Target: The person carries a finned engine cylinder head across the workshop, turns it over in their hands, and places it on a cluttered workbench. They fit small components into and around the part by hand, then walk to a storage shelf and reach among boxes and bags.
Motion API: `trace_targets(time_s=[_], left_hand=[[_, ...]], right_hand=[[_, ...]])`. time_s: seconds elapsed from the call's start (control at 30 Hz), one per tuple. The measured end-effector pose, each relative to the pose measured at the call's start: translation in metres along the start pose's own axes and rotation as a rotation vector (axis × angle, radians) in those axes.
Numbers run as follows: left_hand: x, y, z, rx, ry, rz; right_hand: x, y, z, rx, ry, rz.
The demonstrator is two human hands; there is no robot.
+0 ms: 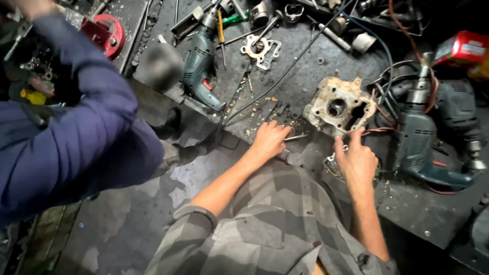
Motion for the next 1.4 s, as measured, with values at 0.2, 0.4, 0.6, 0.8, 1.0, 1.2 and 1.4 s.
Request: trace_targets(time_s=[0.2,0.4,0.6,0.8,1.0,1.2,1.4], left_hand=[[-0.078,0.006,-0.005,-0.27,0.06,-0.279],[-0.208,0.046,0.005,-0.302,-0.456,-0.369],[-0.217,0.086,0.059,-0.2,-0.627,-0.306],[-0.173,0.119,0.104,-0.277,-0.505,-0.185],[-0.171,0.126,0.117,-0.401,-0.382,-0.176],[-0.173,0.129,0.121,-0.334,-0.305,-0.124],[-0.171,0.133,0.132,-0.285,-0.259,-0.161]], right_hand=[[0.004,-0.007,-0.002,0.069,-0.005,0.124],[0.004,-0.005,-0.003,0.06,-0.045,0.176],[0.004,-0.001,0.0,0.094,-0.005,0.137],[-0.001,0.0,0.0,0.118,-0.009,0.181],[-0.004,0.001,-0.003,0.14,-0.032,0.265],[0.004,-0.004,-0.006,0.173,-0.016,0.266],[0.004,-0.002,-0.003,0.156,-0.077,0.294]])
Point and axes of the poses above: each hand's wrist, its own z-axis towards the middle knuckle, its own x-axis out of the palm, y = z × x, the point moved 8 cm from there along z, towards the middle knuckle, and after that the axes turned 13 degrees about -z, right-handed, at the moved point
